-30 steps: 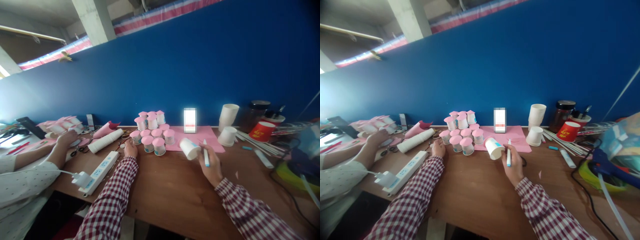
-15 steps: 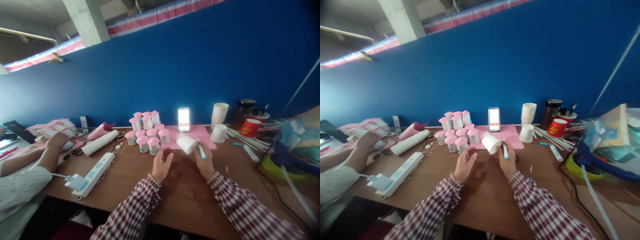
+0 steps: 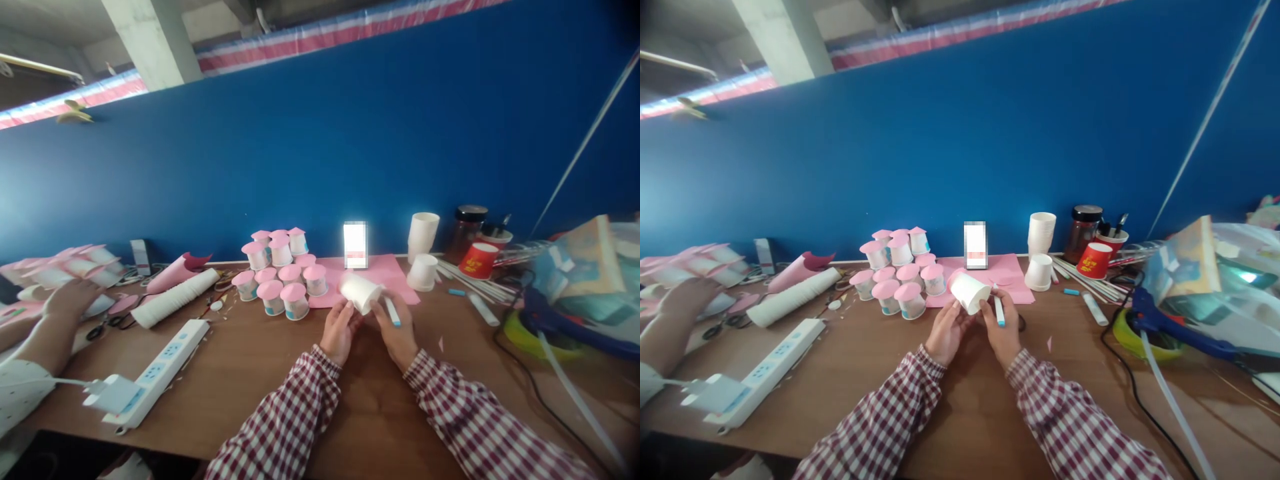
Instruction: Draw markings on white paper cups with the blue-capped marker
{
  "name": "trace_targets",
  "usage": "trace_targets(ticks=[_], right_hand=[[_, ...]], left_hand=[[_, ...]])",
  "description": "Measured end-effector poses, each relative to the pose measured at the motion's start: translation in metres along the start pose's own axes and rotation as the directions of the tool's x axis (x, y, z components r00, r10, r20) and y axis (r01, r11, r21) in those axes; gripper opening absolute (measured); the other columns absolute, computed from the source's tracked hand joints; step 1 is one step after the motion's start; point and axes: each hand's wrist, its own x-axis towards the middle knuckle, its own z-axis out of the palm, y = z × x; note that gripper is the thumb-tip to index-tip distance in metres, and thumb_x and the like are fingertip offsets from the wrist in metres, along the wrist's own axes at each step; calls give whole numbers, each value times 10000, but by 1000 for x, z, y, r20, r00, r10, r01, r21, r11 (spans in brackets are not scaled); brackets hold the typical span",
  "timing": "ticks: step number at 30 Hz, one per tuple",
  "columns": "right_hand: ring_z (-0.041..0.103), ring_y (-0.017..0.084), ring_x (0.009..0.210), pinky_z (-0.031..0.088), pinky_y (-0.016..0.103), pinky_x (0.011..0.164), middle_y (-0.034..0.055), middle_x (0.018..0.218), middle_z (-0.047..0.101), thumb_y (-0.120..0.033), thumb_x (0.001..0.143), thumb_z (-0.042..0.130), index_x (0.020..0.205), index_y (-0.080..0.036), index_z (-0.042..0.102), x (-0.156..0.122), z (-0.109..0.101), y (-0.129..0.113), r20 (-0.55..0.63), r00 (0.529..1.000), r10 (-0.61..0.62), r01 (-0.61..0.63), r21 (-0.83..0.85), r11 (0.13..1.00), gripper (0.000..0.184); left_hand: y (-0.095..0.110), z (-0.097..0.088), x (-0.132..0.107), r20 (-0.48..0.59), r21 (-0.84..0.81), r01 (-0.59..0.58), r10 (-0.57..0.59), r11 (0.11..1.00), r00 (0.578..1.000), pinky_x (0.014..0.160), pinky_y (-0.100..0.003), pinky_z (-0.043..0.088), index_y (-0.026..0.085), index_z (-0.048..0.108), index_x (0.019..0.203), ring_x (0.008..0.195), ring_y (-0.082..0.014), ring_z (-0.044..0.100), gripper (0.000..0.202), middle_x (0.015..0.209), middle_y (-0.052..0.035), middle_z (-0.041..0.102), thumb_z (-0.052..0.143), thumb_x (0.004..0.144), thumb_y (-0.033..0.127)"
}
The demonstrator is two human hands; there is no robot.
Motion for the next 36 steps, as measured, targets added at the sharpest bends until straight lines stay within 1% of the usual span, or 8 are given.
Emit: trace_targets(ticks=[4,9,14,19,25,31,33,36], right_hand=[[579,174,735,499,333,694,40,834,606,-309,794,525,924,-192,531,-1,-7,0,32,968,-248,249,-228,941,175],[582,201,811,480,362,751,59,862,594,-266,835,491,915,-214,538,-4,-14,-6,151,884,-442,467,-285,837,106],[576,184,741,493,342,688,49,842,596,-314,816,528,929,-208,524,-5,-9,-4,111,941,-319,337,-252,907,155],[557,162,677,487,310,616,25,818,595,-319,760,566,997,-195,499,-3,-5,2,54,990,-133,139,-139,981,276],[564,189,777,488,350,703,59,923,599,-284,715,599,1048,-177,482,0,-7,11,130,968,-215,235,-169,957,369],[589,195,859,491,381,795,84,980,600,-326,814,529,1080,-179,490,-2,-5,-1,123,982,-144,167,-209,963,306],[580,197,935,476,387,853,83,1012,594,-327,838,505,1068,-188,493,-4,-6,-7,110,977,-183,201,-187,961,269],[583,205,926,486,381,836,80,1031,587,-358,800,569,1044,-199,502,-7,-7,-11,221,944,-247,293,-208,933,299]], left_hand=[[4,-1,-1,42,-100,59,-55,993,998,792,-292,475,155,621,953,902,-169,603,306,985,-69,647,652,745,377],[9,-3,-2,146,-124,128,-110,984,983,872,-341,465,163,579,1067,989,-201,584,389,1096,-90,616,609,774,417],[11,-4,-1,95,-197,125,-108,973,990,821,-294,471,156,611,987,959,-181,581,348,1072,-82,622,603,765,424],[6,-3,-4,165,-166,105,-77,980,983,701,-226,456,161,634,918,839,-127,574,243,953,-44,634,652,717,296],[4,-3,-4,126,79,-42,32,996,992,592,-204,392,162,609,1015,741,-104,551,387,959,-50,629,719,664,283],[13,-7,3,-33,32,-82,84,996,996,736,-279,472,179,555,1013,874,-159,597,356,1003,-56,628,632,740,394],[13,-9,6,-107,89,-104,114,991,988,755,-296,483,181,535,1006,878,-162,606,382,994,-56,631,662,714,393],[10,-12,9,-135,262,-135,174,956,975,774,-319,484,146,542,967,845,-172,615,418,950,-84,642,711,669,386]])
